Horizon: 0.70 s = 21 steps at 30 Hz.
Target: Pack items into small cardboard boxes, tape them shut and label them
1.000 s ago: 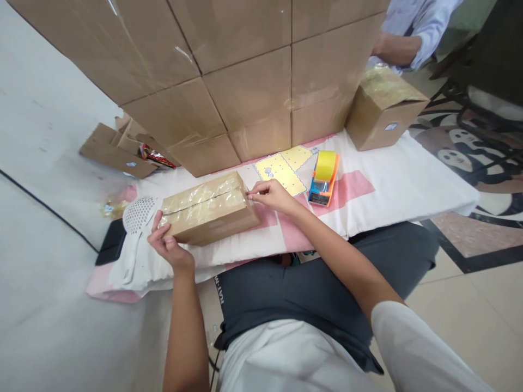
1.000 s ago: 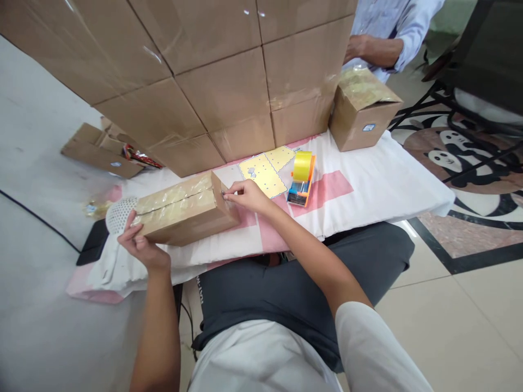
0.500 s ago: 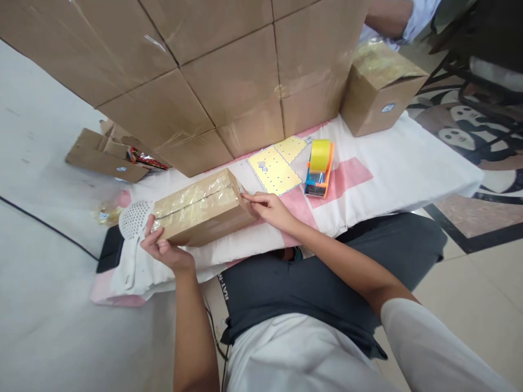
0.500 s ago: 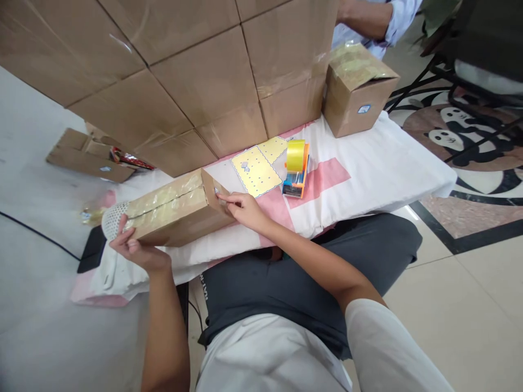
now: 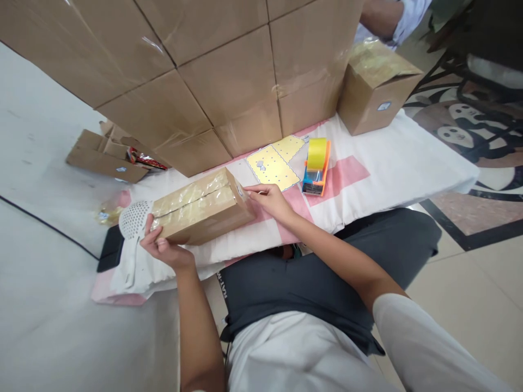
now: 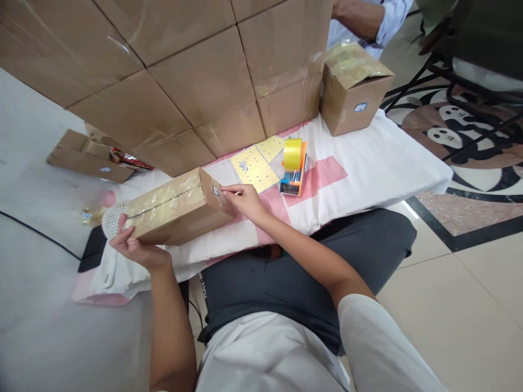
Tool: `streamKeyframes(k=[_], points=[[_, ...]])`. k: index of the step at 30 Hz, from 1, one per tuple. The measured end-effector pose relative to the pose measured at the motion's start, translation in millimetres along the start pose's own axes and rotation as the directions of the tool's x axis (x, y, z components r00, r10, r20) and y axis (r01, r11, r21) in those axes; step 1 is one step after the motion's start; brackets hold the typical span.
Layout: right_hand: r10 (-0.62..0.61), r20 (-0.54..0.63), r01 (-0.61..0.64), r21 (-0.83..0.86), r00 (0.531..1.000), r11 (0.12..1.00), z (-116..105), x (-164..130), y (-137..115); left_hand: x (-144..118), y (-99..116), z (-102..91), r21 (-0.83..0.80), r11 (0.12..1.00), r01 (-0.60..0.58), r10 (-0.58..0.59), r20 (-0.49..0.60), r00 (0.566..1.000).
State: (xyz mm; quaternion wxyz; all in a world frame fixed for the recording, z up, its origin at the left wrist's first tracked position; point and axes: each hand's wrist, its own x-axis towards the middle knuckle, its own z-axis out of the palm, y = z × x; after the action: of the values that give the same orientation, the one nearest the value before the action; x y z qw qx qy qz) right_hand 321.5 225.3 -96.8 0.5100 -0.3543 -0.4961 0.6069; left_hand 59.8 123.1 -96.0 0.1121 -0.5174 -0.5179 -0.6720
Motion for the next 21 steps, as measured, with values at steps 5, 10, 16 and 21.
streamKeyframes(k=[5,10,16,21], points=[[-0.006,-0.019,0.006,0.027,1.0,1.0,13,8,6,2,-2,1.8,0.009,1.0,0.018,-0.018,0.021,1.0],[0.003,0.052,-0.002,-0.023,0.999,1.0,17,10,7,3,-1,-0.3,0.131,0.99,0.051,-0.058,0.056,0.997],[-0.058,0.078,0.068,-0.124,0.995,0.99,7,-3,1,1,2,2.3,0.15,0.988,0.04,-0.044,0.027,0.999],[-0.03,0.111,0.038,-0.07,0.993,0.997,2,-20,0,0,2,4.4,0.066,0.996,0.063,-0.063,0.0,0.998]])
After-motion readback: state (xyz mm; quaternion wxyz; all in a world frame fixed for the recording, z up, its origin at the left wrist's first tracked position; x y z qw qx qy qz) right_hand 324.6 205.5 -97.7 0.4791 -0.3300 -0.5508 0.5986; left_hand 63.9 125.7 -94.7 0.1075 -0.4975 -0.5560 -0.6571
